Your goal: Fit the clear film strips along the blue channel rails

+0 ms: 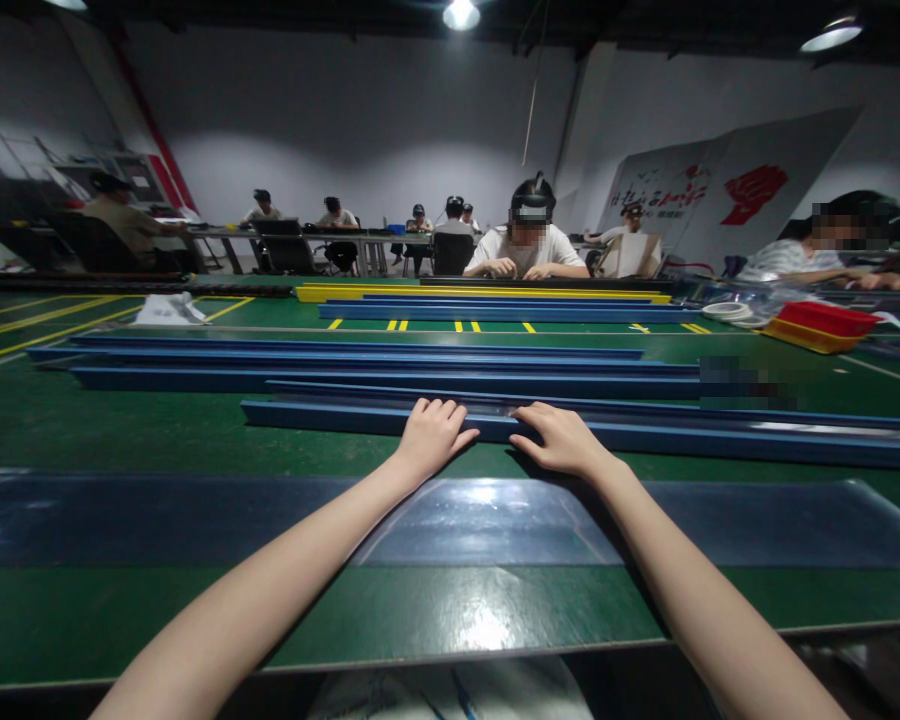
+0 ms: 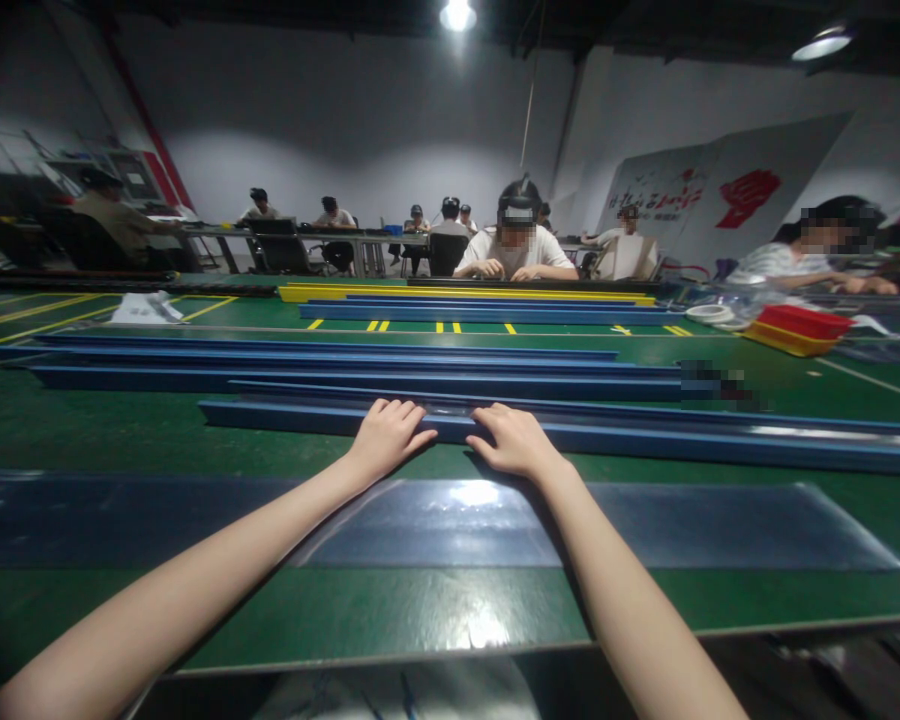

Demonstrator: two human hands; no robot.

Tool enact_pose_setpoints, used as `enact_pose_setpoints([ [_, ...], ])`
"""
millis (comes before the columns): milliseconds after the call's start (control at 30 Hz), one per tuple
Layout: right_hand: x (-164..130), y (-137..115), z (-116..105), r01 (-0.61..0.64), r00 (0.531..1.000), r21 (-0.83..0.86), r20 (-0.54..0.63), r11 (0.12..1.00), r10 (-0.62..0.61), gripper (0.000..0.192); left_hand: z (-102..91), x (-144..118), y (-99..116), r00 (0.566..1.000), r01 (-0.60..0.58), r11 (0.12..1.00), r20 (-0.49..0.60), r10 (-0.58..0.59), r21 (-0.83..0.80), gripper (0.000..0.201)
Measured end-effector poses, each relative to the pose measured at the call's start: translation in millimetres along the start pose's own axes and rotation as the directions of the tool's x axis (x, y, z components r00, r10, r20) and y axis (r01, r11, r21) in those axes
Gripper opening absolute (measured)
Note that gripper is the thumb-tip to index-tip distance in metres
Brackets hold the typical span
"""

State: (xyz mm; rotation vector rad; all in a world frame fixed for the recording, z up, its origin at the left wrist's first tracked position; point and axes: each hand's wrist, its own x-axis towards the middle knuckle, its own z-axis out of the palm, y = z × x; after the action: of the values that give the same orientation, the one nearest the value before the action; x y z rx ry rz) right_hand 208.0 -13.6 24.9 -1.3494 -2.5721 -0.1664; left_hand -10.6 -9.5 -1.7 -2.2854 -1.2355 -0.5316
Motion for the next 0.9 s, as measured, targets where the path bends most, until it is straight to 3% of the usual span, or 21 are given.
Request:
enact_pose_setpoints([
  [333,0.8,0.3,0.1,-0.055,0.998,0.032,0.043,0.998,0.054,0.03,-0.8,-0.4,1.5,0.999,0.031,1.0,-0.019,-0.031,0.0,0.033],
  [900,1.5,3.0,2.7,-0.055,0.998,0.016,0.007,0.998,0.055,0.02,0.5,-0.4,0.9,0.996,0.086,0.996,0.005,-0.086,-0.028,0.036],
])
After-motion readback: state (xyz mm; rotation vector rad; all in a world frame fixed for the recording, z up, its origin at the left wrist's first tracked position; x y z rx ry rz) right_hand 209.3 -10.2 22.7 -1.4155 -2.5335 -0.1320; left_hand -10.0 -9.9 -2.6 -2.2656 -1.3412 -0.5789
